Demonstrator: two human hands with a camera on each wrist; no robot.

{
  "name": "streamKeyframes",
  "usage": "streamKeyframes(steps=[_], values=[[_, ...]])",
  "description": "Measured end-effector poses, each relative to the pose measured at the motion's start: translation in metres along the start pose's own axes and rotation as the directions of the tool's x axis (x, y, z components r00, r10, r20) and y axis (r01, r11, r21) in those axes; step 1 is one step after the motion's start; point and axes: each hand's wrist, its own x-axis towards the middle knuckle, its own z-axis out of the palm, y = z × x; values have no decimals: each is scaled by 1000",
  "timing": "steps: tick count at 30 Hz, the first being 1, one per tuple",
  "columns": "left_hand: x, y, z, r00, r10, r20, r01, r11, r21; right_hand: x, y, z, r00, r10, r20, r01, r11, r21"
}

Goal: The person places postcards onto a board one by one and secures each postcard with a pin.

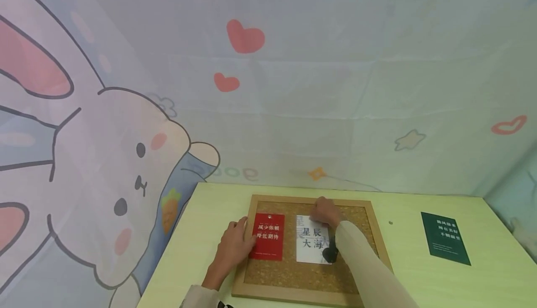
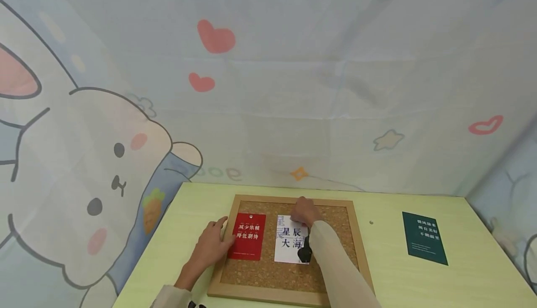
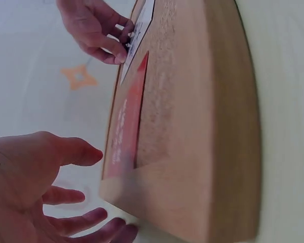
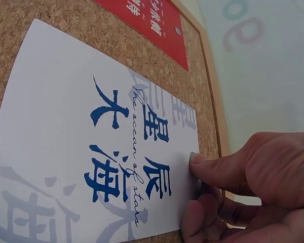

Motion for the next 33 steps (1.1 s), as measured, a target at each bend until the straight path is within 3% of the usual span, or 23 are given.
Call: streamKeyframes(steps=[6, 16, 22, 28, 33], values=[[0, -9, 1, 998, -36, 56, 42, 994, -105, -4, 2, -1, 999, -32, -13, 32, 999, 27], [3, -12, -1, 995, -44, 90, 53, 994, -99, -6, 15, 0, 996, -70, -55, 75, 992, 102], [1, -9, -3, 991, -81, 108, 92, 990, -102, -7, 28, 0, 994, -98, -40, 102, 984, 146], [2, -9, -3, 989, -87, 121, 100, 989, -105, -16, 44, -14, 984, -175, -46, 179, 977, 118], [4, -11, -2, 988, -95, 122, 108, 988, -109, -34, 62, -38, 972, -223, -74, 230, 968, 103]])
